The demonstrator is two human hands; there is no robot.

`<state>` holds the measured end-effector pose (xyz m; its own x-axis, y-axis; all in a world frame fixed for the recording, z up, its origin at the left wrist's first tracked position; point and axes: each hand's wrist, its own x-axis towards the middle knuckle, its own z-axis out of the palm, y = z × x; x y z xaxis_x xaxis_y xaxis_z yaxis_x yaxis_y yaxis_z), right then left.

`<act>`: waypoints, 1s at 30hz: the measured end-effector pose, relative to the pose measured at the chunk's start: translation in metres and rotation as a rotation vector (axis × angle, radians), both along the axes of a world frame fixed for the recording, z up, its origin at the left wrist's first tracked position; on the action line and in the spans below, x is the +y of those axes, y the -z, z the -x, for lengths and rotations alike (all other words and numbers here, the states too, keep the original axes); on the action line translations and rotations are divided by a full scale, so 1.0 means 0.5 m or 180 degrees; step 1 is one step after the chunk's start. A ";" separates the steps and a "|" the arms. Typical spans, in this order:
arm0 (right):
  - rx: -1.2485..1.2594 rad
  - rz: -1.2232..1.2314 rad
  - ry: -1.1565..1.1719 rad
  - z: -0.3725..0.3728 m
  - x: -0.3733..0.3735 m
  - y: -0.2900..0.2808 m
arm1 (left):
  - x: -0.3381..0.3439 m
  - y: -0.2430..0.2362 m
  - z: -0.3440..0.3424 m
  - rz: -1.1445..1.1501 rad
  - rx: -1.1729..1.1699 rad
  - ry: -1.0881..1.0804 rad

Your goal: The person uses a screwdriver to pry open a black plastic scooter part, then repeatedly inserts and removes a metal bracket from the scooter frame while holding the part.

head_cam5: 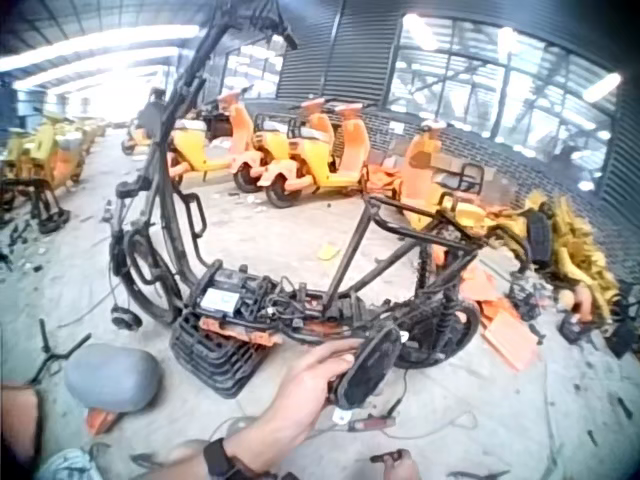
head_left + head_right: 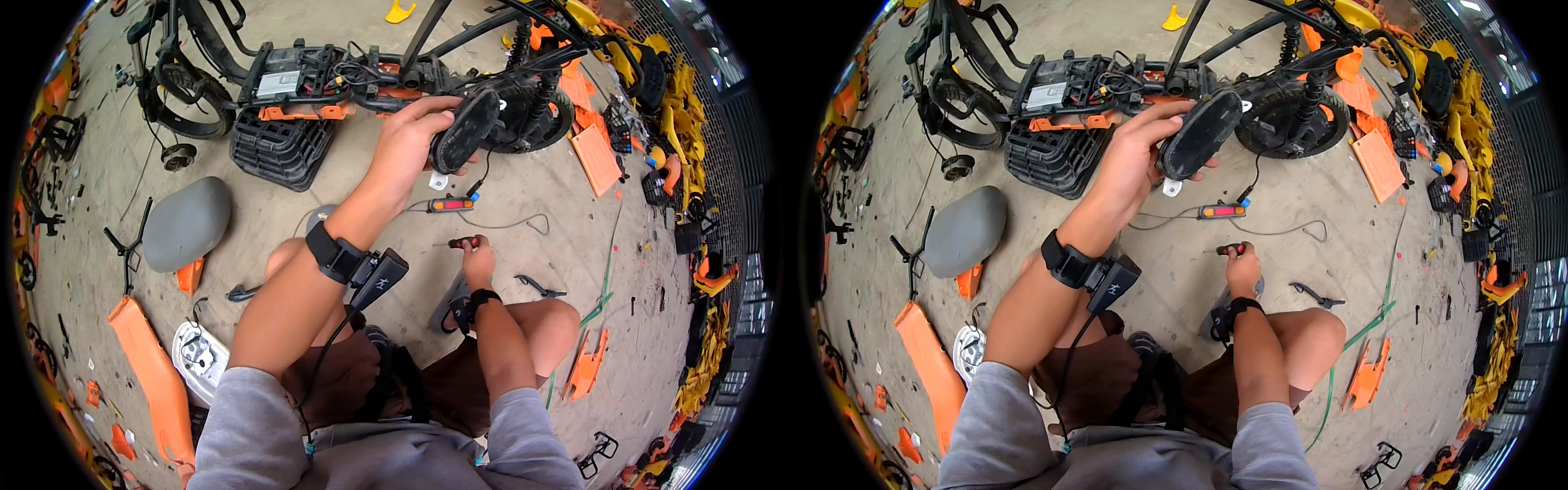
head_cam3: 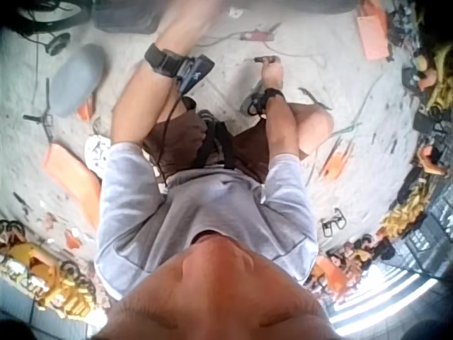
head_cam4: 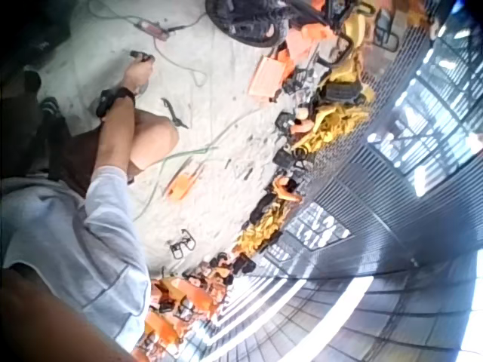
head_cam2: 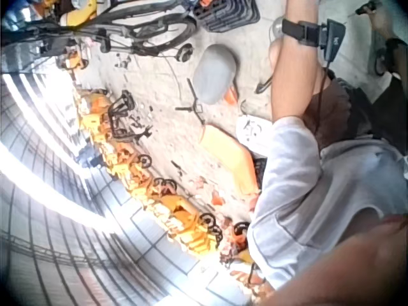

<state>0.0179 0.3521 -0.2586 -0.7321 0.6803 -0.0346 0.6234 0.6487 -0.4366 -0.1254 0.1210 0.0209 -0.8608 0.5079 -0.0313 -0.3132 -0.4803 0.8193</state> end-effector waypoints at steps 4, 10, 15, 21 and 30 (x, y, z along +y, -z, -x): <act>-0.0203 0.0135 -0.0096 -0.015 0.016 0.008 | -0.006 0.008 0.002 0.0074 0.0041 0.0038; -0.0412 0.0233 -0.0313 -0.010 0.012 -0.004 | 0.005 0.010 0.003 0.0017 0.0065 0.0084; -0.0335 0.0143 -0.0455 -0.011 -0.001 -0.006 | 0.010 0.014 0.005 0.0077 0.0060 0.0176; -0.0216 0.0157 -0.0514 -0.016 -0.005 0.000 | 0.013 0.011 0.000 0.0100 0.0030 0.0136; -0.0200 0.0330 -0.0352 0.014 0.002 -0.044 | 0.009 0.009 0.000 0.0115 0.0038 0.0068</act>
<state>0.0111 0.3533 -0.2366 -0.7965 0.5862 -0.1486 0.5789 0.6683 -0.4672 -0.1256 0.1254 0.0165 -0.8502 0.5249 -0.0396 -0.3131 -0.4437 0.8397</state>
